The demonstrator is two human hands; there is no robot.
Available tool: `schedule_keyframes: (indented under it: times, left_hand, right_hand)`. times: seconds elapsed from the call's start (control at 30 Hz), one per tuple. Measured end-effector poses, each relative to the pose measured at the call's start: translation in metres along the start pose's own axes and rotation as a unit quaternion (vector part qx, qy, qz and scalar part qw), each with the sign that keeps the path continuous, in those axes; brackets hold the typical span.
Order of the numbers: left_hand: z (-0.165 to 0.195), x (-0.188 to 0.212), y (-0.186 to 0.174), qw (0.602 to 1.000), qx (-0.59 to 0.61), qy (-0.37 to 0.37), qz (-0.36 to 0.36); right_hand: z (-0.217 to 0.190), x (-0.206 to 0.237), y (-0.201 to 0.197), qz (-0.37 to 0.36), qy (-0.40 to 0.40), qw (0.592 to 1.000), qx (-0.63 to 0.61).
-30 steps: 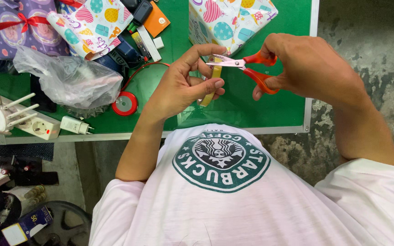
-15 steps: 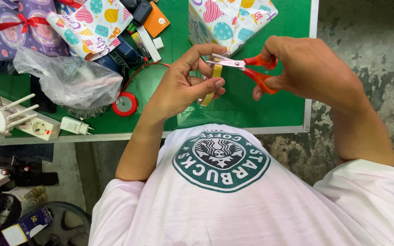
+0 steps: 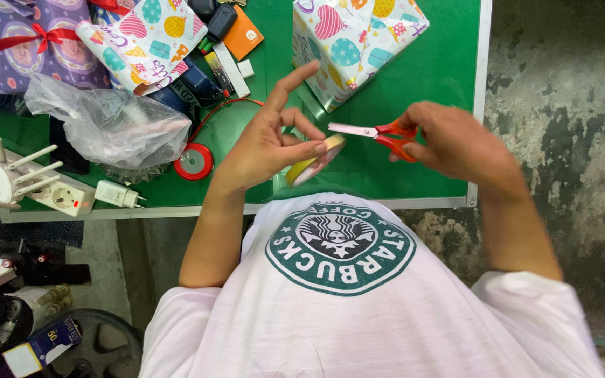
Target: The person wraps a box with patterned gift wrap at a green table. They press and fold the paper edges around the box, pull tape from a roll, and use scissors to cut pieces of tape, pressing the tape down to secure the wrapping.
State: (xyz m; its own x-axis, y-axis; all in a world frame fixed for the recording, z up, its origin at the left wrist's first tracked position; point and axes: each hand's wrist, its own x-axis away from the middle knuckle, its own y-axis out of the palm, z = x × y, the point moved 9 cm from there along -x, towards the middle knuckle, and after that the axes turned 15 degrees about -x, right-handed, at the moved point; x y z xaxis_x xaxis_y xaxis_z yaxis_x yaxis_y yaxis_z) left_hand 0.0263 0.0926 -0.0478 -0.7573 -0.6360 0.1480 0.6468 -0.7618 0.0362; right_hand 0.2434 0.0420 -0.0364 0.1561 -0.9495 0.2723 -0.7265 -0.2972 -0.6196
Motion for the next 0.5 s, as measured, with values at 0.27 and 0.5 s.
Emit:
schedule_keyframes:
  times: [0.27,0.5]
  left_hand:
    - [-0.016,0.013,-0.016,0.995,0.101,-0.018,0.013]
    - [-0.006,0.01,0.001,0.994,0.079,-0.027,-0.071]
  right_hand:
    - [0.106,0.0,0.082,0.119,0.014,0.993,0.024]
    - [0.064,0.008,0.043,0.285,-0.001,0.95,-0.126]
